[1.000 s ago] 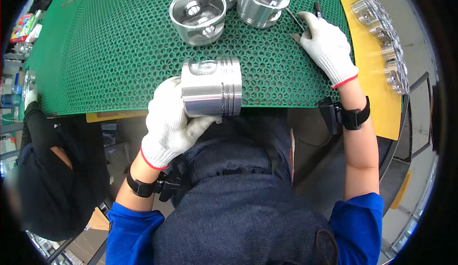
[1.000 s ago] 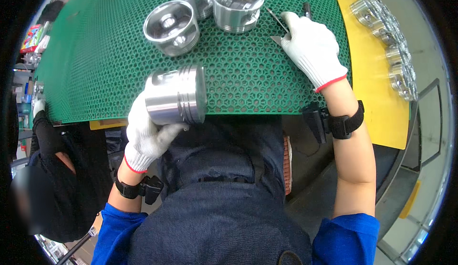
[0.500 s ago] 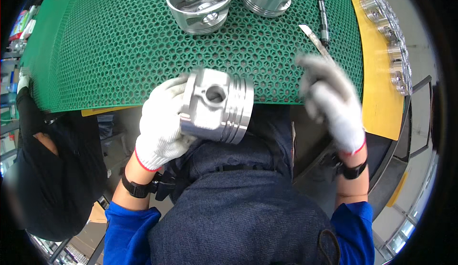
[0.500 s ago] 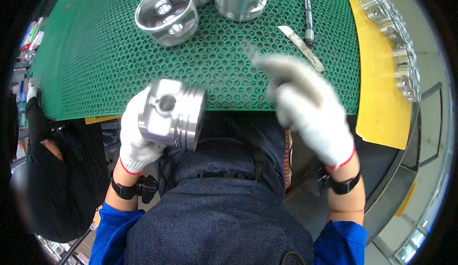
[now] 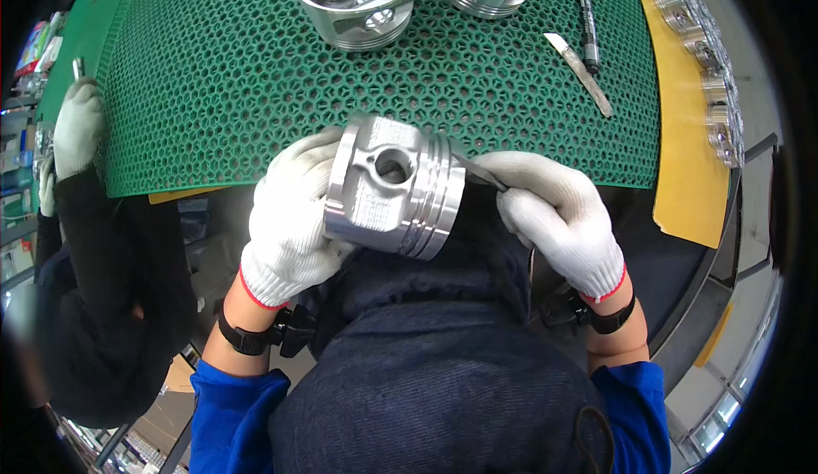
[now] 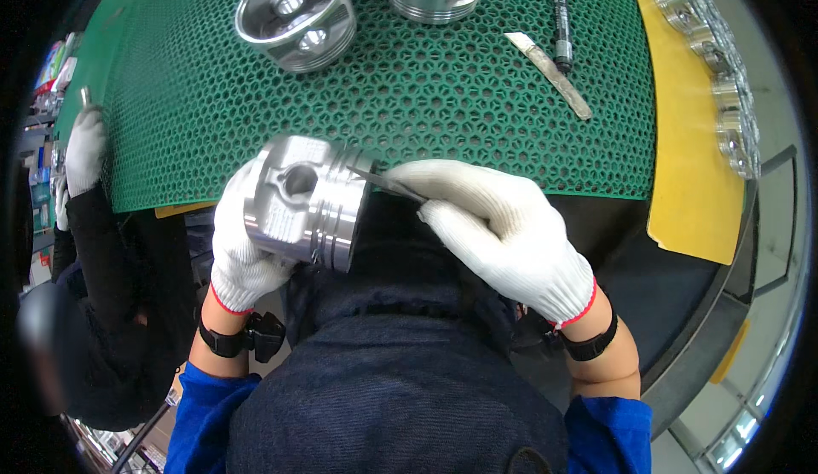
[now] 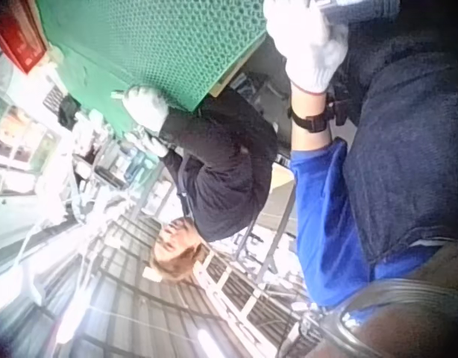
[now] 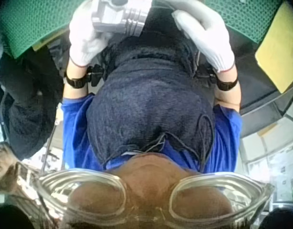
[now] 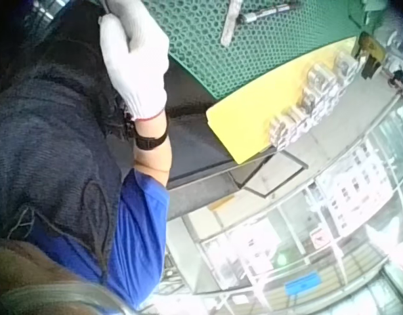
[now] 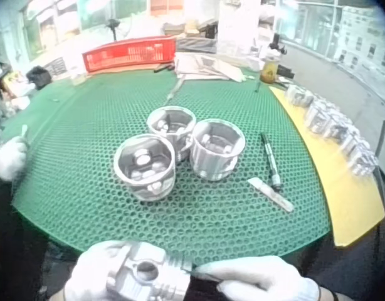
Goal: Inspecting and marking metal pistons at a workbench on a fabrication floor.
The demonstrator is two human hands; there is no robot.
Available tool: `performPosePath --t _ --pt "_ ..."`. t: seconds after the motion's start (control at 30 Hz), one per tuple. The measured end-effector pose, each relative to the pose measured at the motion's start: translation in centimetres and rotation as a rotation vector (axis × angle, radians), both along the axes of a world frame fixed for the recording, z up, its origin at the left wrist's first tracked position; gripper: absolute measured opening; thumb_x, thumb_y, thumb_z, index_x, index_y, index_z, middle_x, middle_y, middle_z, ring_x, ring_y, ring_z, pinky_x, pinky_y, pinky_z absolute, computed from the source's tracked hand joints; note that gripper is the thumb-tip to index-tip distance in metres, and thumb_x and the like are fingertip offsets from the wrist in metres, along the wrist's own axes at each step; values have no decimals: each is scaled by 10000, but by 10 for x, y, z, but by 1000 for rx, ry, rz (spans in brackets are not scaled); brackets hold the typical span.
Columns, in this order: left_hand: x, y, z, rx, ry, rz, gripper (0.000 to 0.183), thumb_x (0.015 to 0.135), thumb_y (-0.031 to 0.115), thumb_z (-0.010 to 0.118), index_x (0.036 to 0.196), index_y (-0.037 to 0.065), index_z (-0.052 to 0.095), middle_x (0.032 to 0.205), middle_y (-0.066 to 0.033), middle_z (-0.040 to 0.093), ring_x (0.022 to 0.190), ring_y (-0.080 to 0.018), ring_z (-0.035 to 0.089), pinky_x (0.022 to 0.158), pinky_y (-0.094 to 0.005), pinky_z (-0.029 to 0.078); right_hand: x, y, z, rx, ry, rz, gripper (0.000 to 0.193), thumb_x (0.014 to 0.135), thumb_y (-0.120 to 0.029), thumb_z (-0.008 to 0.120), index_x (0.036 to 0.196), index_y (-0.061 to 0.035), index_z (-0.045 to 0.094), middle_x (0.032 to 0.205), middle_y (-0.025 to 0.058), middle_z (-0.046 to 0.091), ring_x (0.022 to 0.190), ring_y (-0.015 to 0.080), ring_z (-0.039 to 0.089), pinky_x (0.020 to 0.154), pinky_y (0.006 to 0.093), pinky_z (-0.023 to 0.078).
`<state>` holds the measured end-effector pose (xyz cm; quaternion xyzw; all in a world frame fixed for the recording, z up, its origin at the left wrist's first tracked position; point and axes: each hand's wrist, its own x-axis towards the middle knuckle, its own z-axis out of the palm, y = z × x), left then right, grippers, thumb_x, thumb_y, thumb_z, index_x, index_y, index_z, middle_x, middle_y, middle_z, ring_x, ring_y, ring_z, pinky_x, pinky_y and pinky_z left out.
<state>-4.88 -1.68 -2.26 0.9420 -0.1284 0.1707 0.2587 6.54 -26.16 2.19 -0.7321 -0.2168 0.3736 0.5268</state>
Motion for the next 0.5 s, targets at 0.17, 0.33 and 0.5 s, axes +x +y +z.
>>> performPosePath --t 0.17,0.33,0.5 --pt "4 -5 2 -115 -37 58 564 515 75 793 1059 32 652 1059 -153 660 1031 -367 629 941 -454 487 6 2 -5 77 -633 36 333 807 8 619 1130 -51 678 849 111 671 735 240 660 686 313 519" --pt "4 -7 6 -223 7 106 508 598 114 831 1060 18 643 1009 -158 670 955 -369 647 869 -419 506 6 0 -2 70 -867 44 375 748 35 664 1101 -86 703 754 97 626 652 241 632 591 322 494" --pt "8 -13 22 -558 243 151 373 725 141 781 1028 -18 634 848 -139 688 767 -295 672 722 -349 516 10 0 -3 55 -1018 53 387 721 19 683 1085 -108 712 762 87 627 654 253 625 595 337 499"
